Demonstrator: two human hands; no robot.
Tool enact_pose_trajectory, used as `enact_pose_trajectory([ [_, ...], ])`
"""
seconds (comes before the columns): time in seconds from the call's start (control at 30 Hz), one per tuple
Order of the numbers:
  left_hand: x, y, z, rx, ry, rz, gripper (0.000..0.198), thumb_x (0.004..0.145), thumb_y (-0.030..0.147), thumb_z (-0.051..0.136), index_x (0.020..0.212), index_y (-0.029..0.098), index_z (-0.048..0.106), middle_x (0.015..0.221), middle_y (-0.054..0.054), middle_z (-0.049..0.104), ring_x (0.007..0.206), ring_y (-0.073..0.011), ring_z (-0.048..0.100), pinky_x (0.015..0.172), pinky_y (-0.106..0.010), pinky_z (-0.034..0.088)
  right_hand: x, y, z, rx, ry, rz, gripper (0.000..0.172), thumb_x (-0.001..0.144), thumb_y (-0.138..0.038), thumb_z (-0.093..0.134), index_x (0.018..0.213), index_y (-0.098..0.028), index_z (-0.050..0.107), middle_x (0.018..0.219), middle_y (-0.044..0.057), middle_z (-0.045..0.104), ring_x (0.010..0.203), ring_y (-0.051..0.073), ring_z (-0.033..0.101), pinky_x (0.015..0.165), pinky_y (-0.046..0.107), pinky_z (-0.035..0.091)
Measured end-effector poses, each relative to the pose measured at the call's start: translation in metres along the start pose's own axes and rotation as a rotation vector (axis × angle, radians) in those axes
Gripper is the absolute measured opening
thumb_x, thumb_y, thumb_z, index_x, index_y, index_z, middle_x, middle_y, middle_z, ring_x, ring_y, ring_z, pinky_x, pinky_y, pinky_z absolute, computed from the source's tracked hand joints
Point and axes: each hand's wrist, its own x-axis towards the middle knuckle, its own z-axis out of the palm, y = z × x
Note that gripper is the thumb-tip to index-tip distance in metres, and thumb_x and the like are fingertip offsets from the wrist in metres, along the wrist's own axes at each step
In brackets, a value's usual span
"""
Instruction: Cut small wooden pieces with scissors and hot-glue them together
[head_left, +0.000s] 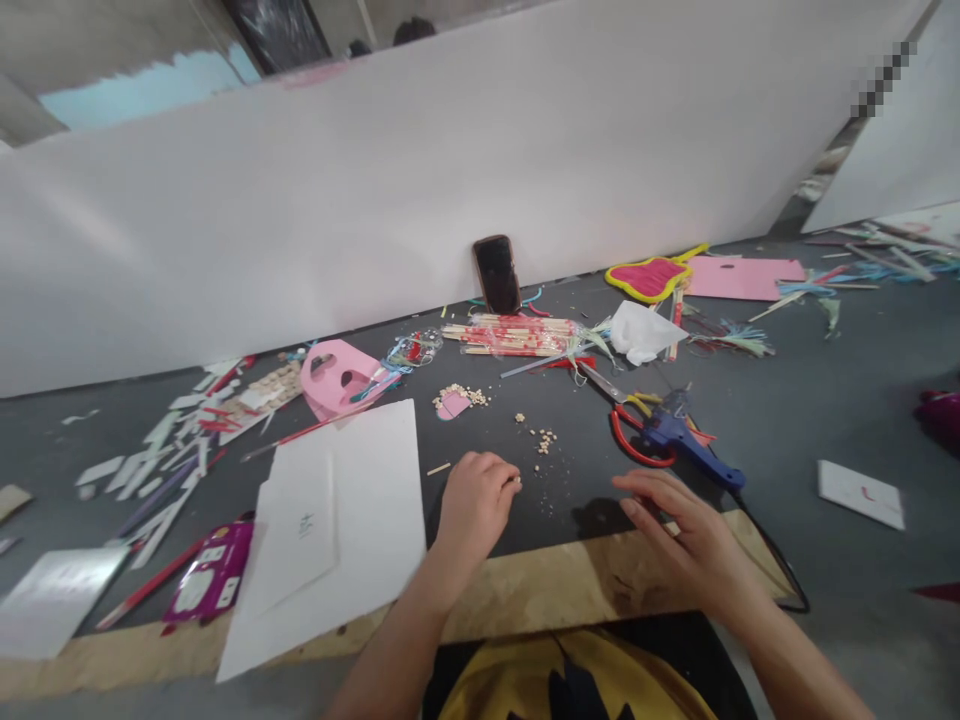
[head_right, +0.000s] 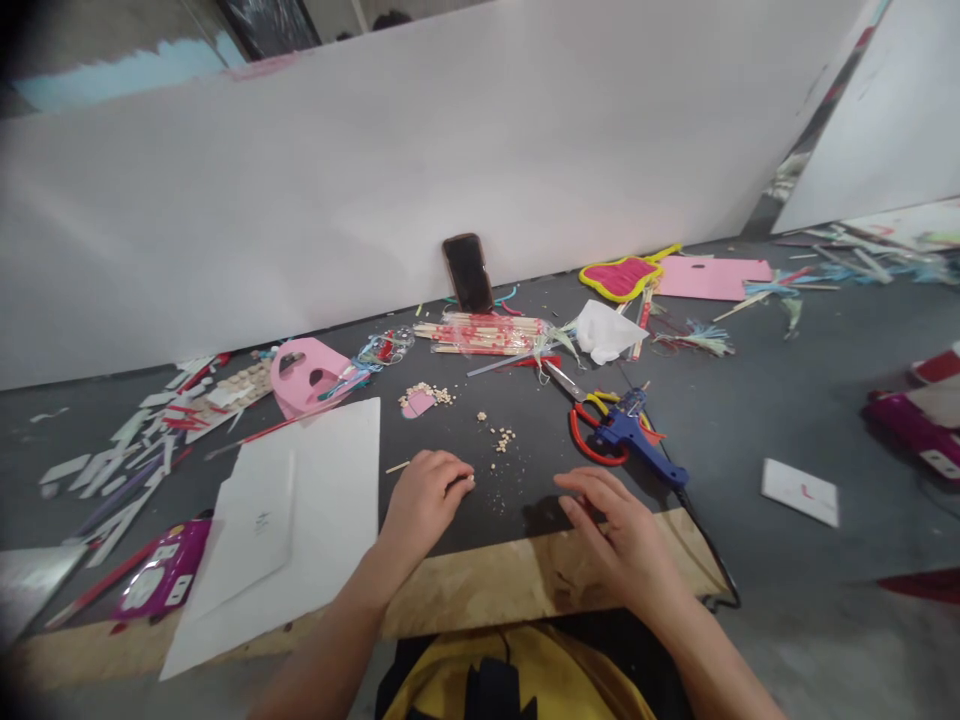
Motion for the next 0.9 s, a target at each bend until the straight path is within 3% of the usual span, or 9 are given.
enact_pose_trajectory([
  [0.17, 0.004, -0.001, 0.009, 0.056, -0.056, -0.001, 0.013, 0.082, 0.023, 0.057, 0.088, 0.021, 0.069, 0.091, -0.004, 0.067, 0.087, -0.0213, 0.054, 0.080, -0.034, 0.041, -0.007, 0.005, -0.003, -0.005, 0.000, 0.009, 0.021, 0.088, -0.031, 0.050, 0.104, -0.023, 0.062, 0.104, 0.008, 0.063, 0.095, 0.020, 0.062, 0.080, 0.031, 0.052],
  [0.43, -0.003, -0.005, 0.005, 0.021, -0.056, -0.015, 0.017, 0.081, 0.016, 0.057, 0.093, 0.021, 0.068, 0.095, -0.003, 0.067, 0.090, -0.0202, 0.056, 0.083, -0.034, 0.042, -0.007, 0.007, -0.003, -0.038, 0.019, -0.017, 0.019, 0.088, -0.028, 0.049, 0.102, -0.023, 0.061, 0.102, 0.007, 0.062, 0.092, 0.018, 0.062, 0.079, 0.030, 0.051],
  [0.73, -0.005, 0.008, 0.010, 0.064, -0.017, 0.013, 0.023, 0.087, 0.021, 0.048, 0.103, 0.025, 0.065, 0.100, -0.004, 0.063, 0.091, -0.0200, 0.054, 0.082, -0.034, 0.041, -0.002, -0.005, -0.001, -0.056, 0.057, -0.013, 0.018, 0.087, -0.029, 0.048, 0.098, -0.022, 0.061, 0.093, 0.006, 0.066, 0.087, 0.018, 0.063, 0.074, 0.029, 0.051],
  [0.9, -0.001, 0.006, 0.013, 0.118, -0.058, -0.003, 0.022, 0.088, 0.021, 0.045, 0.092, 0.023, 0.067, 0.095, -0.004, 0.065, 0.089, -0.0210, 0.053, 0.081, -0.036, 0.039, -0.002, -0.003, -0.022, -0.145, 0.110, 0.044, 0.021, 0.087, -0.031, 0.047, 0.099, -0.023, 0.061, 0.093, 0.006, 0.066, 0.081, 0.019, 0.062, 0.068, 0.030, 0.049],
])
